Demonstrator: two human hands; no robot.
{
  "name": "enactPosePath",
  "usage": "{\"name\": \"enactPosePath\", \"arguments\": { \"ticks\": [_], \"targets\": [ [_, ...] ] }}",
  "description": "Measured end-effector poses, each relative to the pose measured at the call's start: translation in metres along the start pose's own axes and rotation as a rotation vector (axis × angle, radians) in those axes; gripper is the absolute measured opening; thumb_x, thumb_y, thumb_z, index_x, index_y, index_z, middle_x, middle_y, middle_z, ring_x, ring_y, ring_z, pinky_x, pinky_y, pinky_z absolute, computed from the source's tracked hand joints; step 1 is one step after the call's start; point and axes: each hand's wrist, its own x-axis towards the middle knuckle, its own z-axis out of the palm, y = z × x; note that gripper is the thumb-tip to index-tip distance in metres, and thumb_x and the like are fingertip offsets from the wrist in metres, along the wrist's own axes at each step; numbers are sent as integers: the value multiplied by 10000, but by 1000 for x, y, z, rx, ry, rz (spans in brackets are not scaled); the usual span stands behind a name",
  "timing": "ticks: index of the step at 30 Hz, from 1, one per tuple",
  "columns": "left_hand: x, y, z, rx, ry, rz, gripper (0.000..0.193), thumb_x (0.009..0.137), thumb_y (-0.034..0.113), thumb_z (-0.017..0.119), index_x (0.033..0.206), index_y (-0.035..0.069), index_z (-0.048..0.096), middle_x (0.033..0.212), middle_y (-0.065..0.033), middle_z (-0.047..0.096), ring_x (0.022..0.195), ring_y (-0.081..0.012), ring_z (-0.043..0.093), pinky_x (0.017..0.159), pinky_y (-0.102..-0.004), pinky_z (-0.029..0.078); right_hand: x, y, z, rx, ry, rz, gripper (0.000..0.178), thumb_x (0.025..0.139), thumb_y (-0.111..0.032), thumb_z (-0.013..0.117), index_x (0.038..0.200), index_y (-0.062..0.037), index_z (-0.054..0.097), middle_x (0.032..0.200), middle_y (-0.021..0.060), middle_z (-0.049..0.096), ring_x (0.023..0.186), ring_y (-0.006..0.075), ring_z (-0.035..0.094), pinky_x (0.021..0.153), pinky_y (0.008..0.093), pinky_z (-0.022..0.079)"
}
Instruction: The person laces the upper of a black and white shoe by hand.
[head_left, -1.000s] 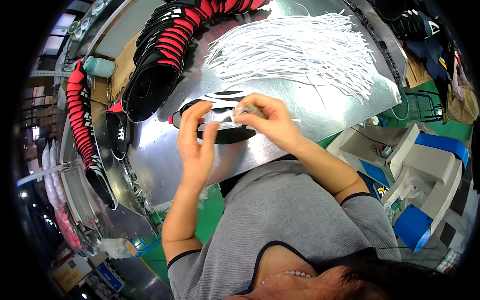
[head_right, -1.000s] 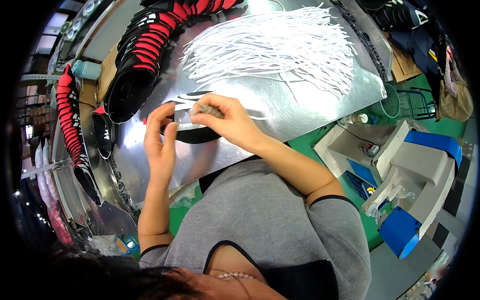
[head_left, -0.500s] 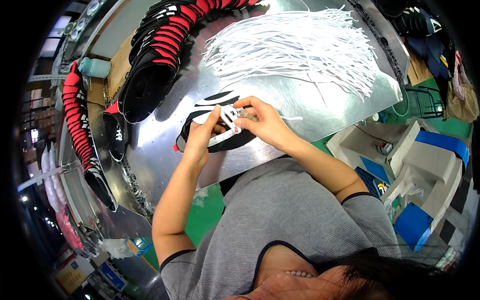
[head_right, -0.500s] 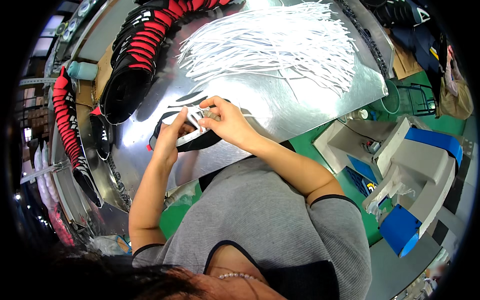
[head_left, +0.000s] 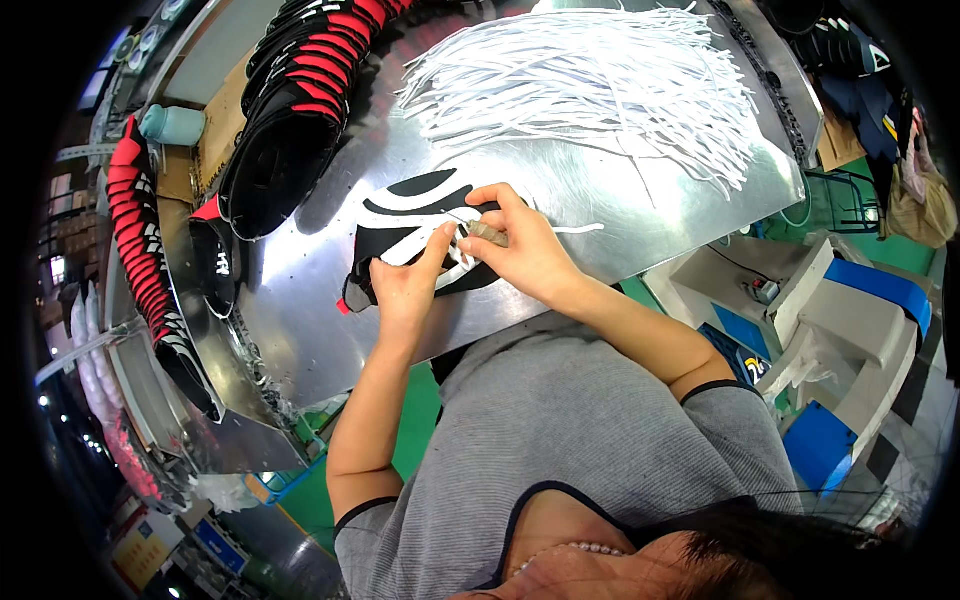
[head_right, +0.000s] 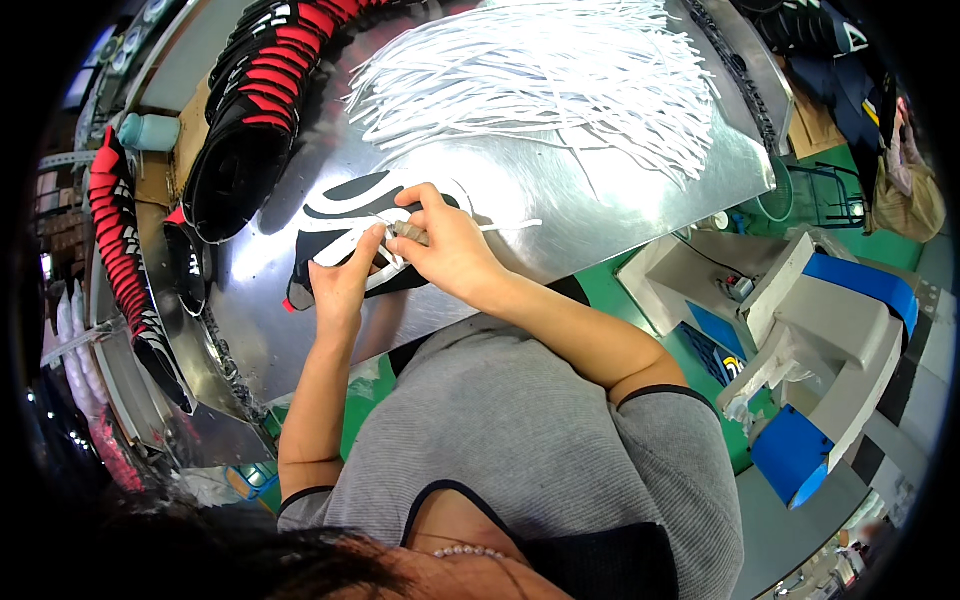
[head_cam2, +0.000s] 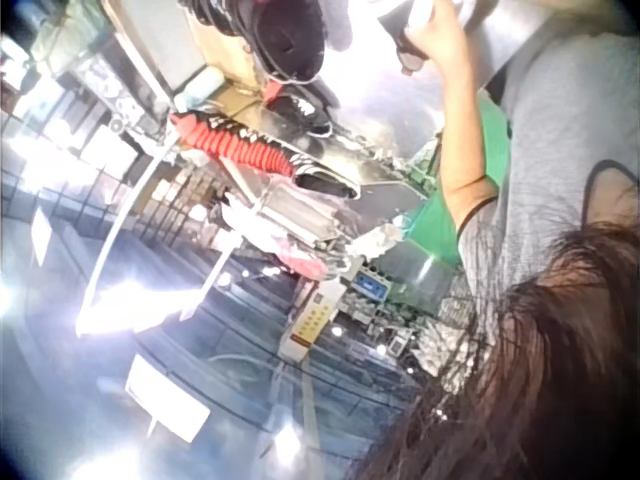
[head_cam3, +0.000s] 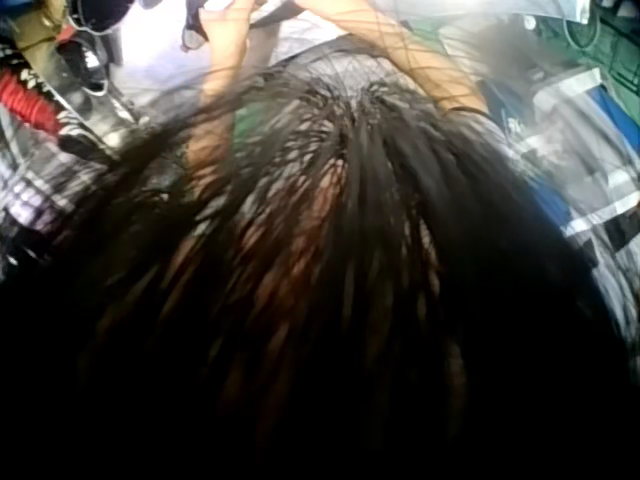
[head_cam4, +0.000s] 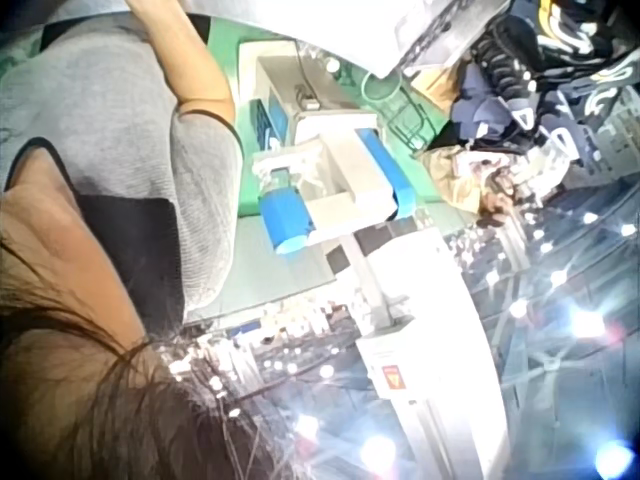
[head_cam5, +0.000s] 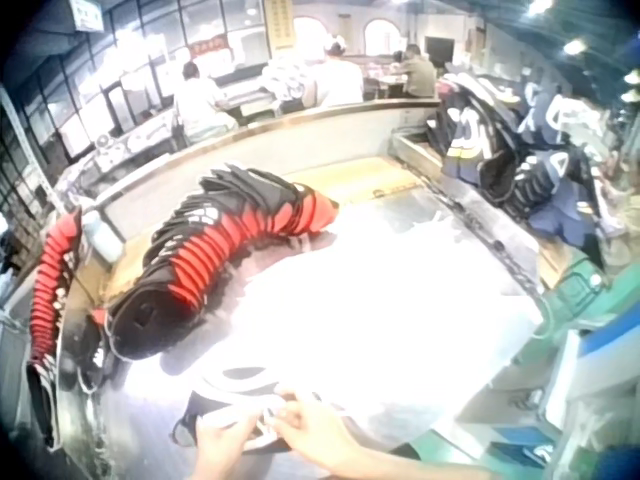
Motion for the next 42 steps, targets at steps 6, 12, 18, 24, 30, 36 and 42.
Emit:
{"name": "enactPosePath", "arguments": {
  "ticks": [6,12,18,24,30,36,42],
  "targets": [
    [-5,0,0,-15,20,2,138,862,83,742,933,-31,708,854,-21,700,686,-63,620,562,-219,496,-14,13,-11,-85,34,-204,204,951,-133,598,1085,-3,517,869,142,681,769,242,666,693,335,502],
    [-7,-2,-3,-22,-21,-7,86,882,62,713,922,-9,685,804,1,663,629,-40,553,530,-202,428,-9,9,-18,-185,-25,-243,123,957,-121,572,957,1,561,766,123,680,701,252,672,648,344,508],
    [-23,-3,5,26,-135,123,109,910,35,657,989,-37,674,858,-49,698,698,-74,624,567,-227,490,-5,2,-17,-442,-58,-235,131,938,-127,586,935,-4,541,744,143,667,677,301,656,631,380,501],
    [-11,-17,-1,69,-191,-15,167,941,106,625,965,-45,692,829,-49,705,656,-90,620,601,-251,498,9,-4,-16,-770,-123,-283,153,934,-170,572,956,-21,551,750,175,665,702,393,641,643,461,491],
    [0,3,-9,-123,-151,-106,241,905,81,681,1131,1,661,1054,-43,690,944,-106,625,831,-272,498,14,-17,-31,-394,-23,-354,161,958,-157,576,1065,-39,600,787,109,672,710,244,656,651,356,498],
    [11,-11,-9,25,-72,-207,233,866,18,702,1096,0,667,1010,-41,694,902,-121,643,800,-267,507,32,19,-6,-388,107,-487,181,952,-106,590,1118,-37,604,874,130,678,767,271,667,675,337,511],
    [6,21,-5,-200,-82,-323,278,845,80,743,1092,-14,657,1012,-40,689,940,-125,631,836,-268,487,49,25,4,-396,252,-585,173,954,-145,583,1094,-44,593,911,150,680,785,332,664,674,396,518]
  ]
}}
